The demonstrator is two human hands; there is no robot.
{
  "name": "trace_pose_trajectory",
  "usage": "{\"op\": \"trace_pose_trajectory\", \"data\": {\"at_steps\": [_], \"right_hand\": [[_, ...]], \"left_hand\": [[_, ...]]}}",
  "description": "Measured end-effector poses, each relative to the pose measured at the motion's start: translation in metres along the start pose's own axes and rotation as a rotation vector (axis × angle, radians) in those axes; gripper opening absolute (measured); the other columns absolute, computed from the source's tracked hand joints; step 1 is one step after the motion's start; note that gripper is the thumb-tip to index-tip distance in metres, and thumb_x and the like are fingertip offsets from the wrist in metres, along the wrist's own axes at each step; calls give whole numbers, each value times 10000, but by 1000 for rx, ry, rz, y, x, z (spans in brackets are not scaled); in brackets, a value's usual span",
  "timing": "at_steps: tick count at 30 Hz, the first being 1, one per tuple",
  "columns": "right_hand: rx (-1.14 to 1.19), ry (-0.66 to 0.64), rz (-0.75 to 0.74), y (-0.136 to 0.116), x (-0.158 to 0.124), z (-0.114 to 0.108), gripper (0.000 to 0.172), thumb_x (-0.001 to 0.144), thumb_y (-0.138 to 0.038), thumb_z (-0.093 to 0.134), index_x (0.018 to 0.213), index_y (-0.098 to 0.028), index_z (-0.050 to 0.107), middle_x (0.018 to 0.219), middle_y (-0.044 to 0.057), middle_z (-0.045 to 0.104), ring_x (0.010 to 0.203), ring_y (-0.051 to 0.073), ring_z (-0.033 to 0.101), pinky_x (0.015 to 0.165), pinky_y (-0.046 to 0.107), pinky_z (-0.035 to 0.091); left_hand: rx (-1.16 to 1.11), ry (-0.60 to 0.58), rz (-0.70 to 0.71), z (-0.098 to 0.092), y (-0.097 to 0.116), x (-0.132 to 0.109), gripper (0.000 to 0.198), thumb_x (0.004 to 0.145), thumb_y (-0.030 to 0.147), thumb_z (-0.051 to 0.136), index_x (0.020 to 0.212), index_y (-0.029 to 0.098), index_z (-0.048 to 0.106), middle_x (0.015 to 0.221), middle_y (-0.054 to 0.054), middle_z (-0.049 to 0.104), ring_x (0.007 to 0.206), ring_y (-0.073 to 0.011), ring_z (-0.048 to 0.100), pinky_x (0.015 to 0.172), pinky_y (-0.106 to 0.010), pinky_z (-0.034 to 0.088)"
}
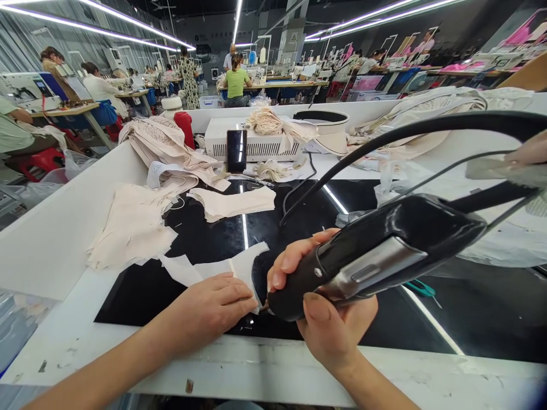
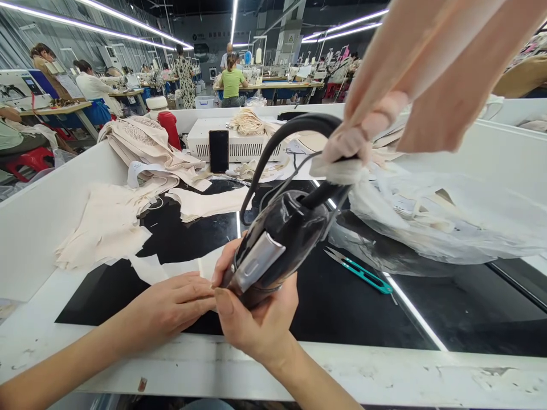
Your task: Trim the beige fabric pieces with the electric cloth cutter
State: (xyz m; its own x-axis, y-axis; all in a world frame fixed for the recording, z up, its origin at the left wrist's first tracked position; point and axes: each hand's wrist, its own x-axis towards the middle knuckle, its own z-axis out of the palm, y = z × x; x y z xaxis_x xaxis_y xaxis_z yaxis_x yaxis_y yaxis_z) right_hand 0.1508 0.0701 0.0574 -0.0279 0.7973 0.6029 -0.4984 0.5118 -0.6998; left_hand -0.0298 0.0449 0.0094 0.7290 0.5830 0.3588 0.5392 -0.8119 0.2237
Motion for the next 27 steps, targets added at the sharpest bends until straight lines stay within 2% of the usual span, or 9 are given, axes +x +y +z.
{"op": "trace_pose_trajectory", "data": {"at_steps": [4,13,27], "right_hand": [[26,-1,12,0,0,0,425,861,-343,760,1196,-257,514,861,6,601,634,144,576,502,280,495],[-26,20,14,-1,0,0,377,861,-388,752,1142,-273,528,842,-8,589,611,141,572,500,281,488],[-47,25,3,0,0,-1,309,862,-371,747,1075,-261,551,840,-6,595,609,146,572,480,289,506]], "left_hand": [[43,40,23,0,1,2,179,1044,166,477,1163,151,609,1126,-73,703,1068,-187,669,1080,-400,492],[116,59,42,3,1,0,165,1035,168,481,1135,139,610,1094,-79,693,1040,-182,675,1090,-399,498],[95,104,57,3,3,0,169,1007,125,506,1126,112,624,1064,-95,696,1023,-185,682,1055,-370,533]]}}
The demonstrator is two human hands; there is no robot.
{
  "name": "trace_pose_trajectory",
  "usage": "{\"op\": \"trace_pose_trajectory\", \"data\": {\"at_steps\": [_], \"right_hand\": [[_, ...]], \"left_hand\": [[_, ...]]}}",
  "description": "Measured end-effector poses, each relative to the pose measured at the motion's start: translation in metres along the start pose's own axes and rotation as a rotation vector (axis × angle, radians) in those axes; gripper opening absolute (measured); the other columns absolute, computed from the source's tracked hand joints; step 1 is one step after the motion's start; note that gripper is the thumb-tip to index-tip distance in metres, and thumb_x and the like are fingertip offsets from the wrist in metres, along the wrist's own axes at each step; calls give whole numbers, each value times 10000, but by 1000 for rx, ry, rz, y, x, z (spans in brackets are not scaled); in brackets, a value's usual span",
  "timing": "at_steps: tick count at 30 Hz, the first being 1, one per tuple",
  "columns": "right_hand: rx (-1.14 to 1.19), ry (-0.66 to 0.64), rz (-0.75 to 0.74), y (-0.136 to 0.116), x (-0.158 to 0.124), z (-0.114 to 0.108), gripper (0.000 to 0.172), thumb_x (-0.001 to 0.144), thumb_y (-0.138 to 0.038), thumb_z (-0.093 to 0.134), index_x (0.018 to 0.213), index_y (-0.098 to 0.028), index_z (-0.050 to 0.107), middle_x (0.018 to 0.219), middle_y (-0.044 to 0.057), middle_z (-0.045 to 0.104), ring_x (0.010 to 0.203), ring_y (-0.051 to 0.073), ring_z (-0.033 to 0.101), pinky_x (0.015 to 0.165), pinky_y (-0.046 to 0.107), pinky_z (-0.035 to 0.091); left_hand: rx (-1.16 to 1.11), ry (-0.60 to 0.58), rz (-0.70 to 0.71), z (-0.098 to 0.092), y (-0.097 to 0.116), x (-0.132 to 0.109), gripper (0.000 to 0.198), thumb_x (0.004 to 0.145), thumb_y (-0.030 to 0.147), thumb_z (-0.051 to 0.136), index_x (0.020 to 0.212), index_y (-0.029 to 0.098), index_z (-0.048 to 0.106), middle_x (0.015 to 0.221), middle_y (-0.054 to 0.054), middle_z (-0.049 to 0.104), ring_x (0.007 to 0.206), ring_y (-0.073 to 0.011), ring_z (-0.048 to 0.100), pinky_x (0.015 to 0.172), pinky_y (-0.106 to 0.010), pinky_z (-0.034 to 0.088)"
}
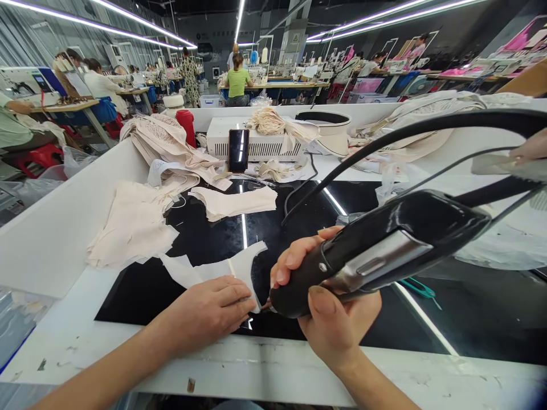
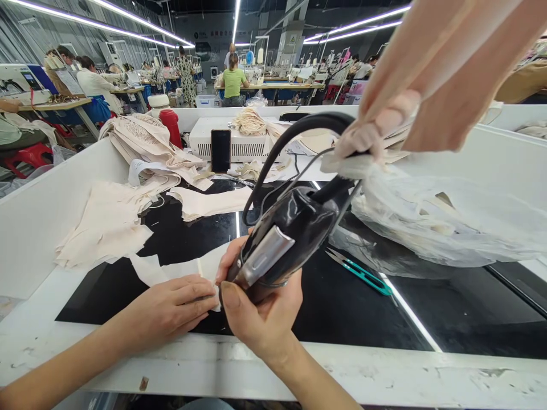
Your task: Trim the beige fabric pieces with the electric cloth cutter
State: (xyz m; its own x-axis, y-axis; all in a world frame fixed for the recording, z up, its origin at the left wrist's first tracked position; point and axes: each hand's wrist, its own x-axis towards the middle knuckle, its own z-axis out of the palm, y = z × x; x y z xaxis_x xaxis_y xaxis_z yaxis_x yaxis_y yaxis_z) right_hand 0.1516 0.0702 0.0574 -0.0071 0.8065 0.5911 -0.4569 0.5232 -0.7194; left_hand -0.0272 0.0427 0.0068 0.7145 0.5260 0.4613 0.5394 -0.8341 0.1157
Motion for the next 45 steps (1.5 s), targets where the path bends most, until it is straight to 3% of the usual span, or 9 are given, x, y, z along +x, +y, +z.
{"op": "trace_pose_trajectory", "data": {"at_steps": [7,22,29,36,40,45], "right_hand": [[28,35,3,0,2,1,417,842,-356,774,1166,-263,529,847,-15,607,603,145,595,500,301,523],[7,11,5,-1,1,2,295,851,-372,761,1038,-258,563,835,-4,598,597,144,579,483,296,511],[-17,-14,7,-1,0,1,197,907,-297,701,1034,-262,553,858,-8,608,633,147,597,512,307,522],[52,-3,1,1,0,4,290,870,-323,750,1083,-256,565,867,-6,609,629,141,594,501,292,524],[26,-16,-5,1,-1,3,238,898,-297,720,1058,-255,548,879,-6,618,634,134,606,521,285,537],[8,-1,14,-1,-3,6,245,904,-296,712,1057,-256,526,849,-9,621,617,133,605,504,274,547]], "left_hand": [[-18,-4,-19,0,1,-3,170,1009,129,503,1133,126,619,1067,-88,702,1005,-182,682,1037,-370,544],[-27,19,-14,0,3,2,169,1012,119,494,1124,121,620,1084,-99,703,1034,-191,681,1045,-376,534],[-31,14,-12,-1,3,2,181,1022,118,469,1117,123,623,1076,-92,707,1007,-192,680,1030,-379,540],[-38,20,-9,0,2,2,168,1024,127,478,1108,123,623,1049,-83,706,1027,-189,679,1044,-372,529],[-49,26,-6,1,3,1,178,1029,133,469,1109,121,627,1021,-83,706,1043,-193,682,1047,-382,528],[-53,32,-31,-2,2,0,204,1027,149,480,1165,111,625,1130,-118,698,1111,-206,662,1072,-382,513]]}}
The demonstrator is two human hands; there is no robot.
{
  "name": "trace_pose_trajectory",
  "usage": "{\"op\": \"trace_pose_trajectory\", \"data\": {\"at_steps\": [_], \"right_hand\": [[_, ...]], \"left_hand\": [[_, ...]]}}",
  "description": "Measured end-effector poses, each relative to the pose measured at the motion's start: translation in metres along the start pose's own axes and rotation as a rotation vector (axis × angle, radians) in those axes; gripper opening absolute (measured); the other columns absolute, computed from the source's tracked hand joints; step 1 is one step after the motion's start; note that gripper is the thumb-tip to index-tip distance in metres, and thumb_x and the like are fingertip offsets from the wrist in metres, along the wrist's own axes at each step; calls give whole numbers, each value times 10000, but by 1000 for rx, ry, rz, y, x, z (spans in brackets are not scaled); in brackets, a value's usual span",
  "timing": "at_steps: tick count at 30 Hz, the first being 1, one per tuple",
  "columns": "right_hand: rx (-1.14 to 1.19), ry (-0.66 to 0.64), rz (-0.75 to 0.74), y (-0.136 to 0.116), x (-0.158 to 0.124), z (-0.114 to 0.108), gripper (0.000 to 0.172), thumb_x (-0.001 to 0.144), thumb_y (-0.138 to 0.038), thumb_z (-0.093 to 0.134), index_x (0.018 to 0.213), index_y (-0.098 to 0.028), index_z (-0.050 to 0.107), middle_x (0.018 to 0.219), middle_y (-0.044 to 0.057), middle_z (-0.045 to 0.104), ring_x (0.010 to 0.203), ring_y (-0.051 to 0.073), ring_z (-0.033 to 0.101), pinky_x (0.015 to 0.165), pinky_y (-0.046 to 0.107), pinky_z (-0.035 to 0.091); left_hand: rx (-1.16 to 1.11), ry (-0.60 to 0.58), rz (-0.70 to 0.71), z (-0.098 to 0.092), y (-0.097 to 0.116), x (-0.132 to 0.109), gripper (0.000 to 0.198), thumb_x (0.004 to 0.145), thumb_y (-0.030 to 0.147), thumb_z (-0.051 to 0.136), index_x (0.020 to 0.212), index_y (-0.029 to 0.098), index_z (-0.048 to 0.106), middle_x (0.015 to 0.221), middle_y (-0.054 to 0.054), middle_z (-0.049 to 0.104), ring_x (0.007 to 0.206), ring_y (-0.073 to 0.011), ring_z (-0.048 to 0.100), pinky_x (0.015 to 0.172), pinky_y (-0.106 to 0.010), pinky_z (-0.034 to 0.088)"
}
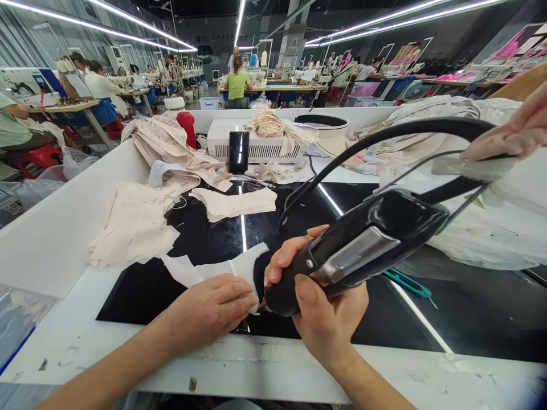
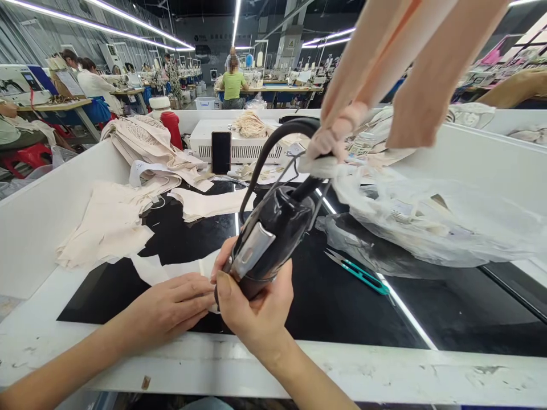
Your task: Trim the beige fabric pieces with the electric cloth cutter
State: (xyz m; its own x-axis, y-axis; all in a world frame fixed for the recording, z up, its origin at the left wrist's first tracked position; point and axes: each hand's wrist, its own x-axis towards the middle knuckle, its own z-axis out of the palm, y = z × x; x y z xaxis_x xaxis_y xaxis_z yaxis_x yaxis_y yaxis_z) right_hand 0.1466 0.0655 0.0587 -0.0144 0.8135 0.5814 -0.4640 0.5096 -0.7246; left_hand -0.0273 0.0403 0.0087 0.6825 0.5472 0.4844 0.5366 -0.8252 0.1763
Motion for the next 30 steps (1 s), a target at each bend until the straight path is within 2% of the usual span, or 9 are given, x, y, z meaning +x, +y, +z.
{"op": "trace_pose_trajectory", "data": {"at_steps": [4,9,12,16,23,30], "right_hand": [[11,8,10,-5,-8,2,295,879,-320,744,1058,-255,519,854,-5,612,644,139,615,540,288,555],[6,-56,-5,-11,-6,-3,254,909,-326,703,1070,-260,518,851,3,611,609,126,569,493,266,503],[-36,15,-46,-11,11,-10,236,892,-312,718,1032,-256,536,827,-14,616,595,126,584,496,268,512],[-104,135,-51,-3,32,-22,228,867,-246,719,1007,-268,540,816,-41,631,580,113,597,524,260,530],[-143,136,-68,8,35,-29,280,827,-232,732,1017,-278,532,817,-53,646,587,108,606,538,255,541],[-187,152,-67,6,33,-31,250,831,-227,704,976,-274,506,802,-56,627,568,106,576,504,250,512]], "left_hand": [[-25,-31,-46,-4,0,-2,216,1034,184,491,1188,120,627,1164,-110,698,1132,-210,648,1092,-387,496],[-88,-108,-8,-17,4,-12,206,1046,219,480,1159,150,638,1095,-67,716,1049,-176,667,1086,-356,495],[-114,-148,-10,-29,7,-17,207,1052,215,466,1174,172,627,1054,-40,717,985,-139,675,1078,-307,496],[-68,-119,-22,-34,8,-14,221,1063,199,426,1143,197,633,1031,-14,712,950,-116,678,1086,-284,485],[32,-73,11,-8,2,11,220,1042,150,438,1180,149,609,1019,-44,684,954,-159,669,1096,-455,493],[154,-65,58,21,-10,24,263,1039,200,448,1251,154,597,1036,-59,659,952,-197,670,1026,-496,539]]}}
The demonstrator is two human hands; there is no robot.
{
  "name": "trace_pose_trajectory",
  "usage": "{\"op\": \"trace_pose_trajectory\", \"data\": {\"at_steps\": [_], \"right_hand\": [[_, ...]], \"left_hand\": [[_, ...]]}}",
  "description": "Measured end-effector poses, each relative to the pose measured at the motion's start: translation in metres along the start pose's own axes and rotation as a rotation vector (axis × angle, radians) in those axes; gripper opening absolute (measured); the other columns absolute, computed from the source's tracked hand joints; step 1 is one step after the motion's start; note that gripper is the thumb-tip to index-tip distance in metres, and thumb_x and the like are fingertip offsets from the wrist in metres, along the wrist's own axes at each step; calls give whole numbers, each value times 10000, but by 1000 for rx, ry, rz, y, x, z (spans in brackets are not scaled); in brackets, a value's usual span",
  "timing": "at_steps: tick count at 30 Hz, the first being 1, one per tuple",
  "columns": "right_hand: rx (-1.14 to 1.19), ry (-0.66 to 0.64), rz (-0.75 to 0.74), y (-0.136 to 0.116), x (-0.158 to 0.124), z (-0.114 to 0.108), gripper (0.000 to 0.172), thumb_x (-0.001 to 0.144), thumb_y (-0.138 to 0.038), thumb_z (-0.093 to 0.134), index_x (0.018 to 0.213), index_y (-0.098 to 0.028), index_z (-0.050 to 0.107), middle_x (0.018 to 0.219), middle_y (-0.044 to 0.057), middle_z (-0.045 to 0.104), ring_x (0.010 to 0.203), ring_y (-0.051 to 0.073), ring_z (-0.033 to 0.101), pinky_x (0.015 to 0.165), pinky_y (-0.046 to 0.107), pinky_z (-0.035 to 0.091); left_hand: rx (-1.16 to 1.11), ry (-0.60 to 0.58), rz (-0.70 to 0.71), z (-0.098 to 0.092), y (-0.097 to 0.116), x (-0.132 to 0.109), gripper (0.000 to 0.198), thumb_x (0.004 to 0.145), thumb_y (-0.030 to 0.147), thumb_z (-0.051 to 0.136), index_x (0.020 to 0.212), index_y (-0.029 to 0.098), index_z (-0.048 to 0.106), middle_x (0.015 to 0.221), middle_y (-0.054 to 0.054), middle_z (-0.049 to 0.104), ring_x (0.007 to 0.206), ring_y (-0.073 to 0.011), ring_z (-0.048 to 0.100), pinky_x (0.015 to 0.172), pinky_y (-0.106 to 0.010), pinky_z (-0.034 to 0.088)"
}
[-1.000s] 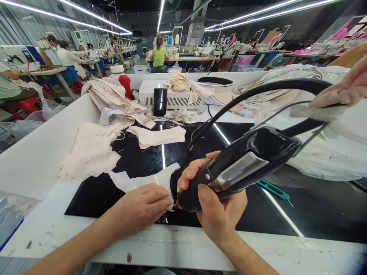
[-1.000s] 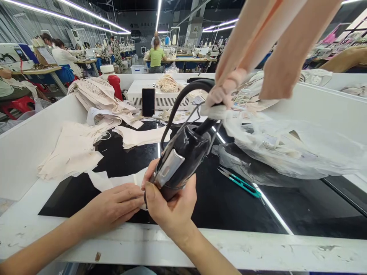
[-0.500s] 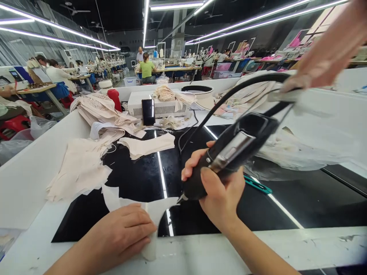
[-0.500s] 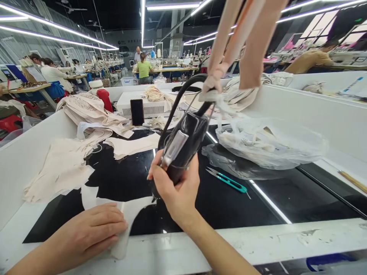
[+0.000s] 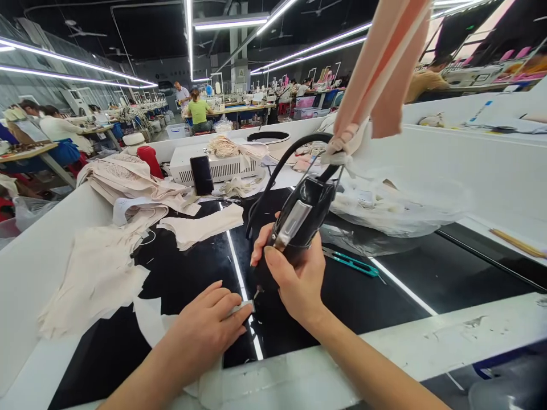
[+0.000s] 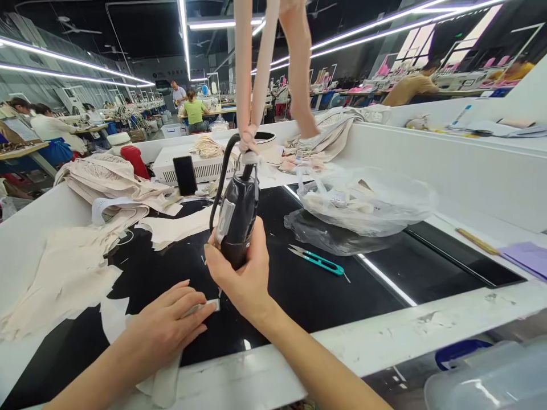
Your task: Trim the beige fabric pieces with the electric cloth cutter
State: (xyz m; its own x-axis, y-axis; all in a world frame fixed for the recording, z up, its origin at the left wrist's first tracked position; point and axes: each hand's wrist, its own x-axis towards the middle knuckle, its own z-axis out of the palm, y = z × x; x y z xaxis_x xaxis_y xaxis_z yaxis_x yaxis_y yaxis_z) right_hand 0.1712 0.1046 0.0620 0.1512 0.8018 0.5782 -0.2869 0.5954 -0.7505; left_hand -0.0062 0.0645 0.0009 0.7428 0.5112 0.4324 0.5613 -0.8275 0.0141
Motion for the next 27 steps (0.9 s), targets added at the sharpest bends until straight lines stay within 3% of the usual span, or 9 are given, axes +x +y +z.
{"op": "trace_pose_trajectory", "data": {"at_steps": [17,27], "right_hand": [[-49,6,39,2,-2,6,285,801,-289,711,955,-253,473,783,-43,603,564,122,576,512,283,521],[-12,-10,46,-3,-3,9,236,828,-210,670,948,-257,472,749,-54,614,528,109,574,474,251,507]], "left_hand": [[11,0,-24,1,-3,-5,278,1055,203,405,1229,130,608,1021,-65,667,936,-196,678,1002,-494,555],[9,-21,-27,1,-2,-6,267,1033,179,446,1239,124,608,1023,-70,653,945,-209,668,1013,-507,543]]}}
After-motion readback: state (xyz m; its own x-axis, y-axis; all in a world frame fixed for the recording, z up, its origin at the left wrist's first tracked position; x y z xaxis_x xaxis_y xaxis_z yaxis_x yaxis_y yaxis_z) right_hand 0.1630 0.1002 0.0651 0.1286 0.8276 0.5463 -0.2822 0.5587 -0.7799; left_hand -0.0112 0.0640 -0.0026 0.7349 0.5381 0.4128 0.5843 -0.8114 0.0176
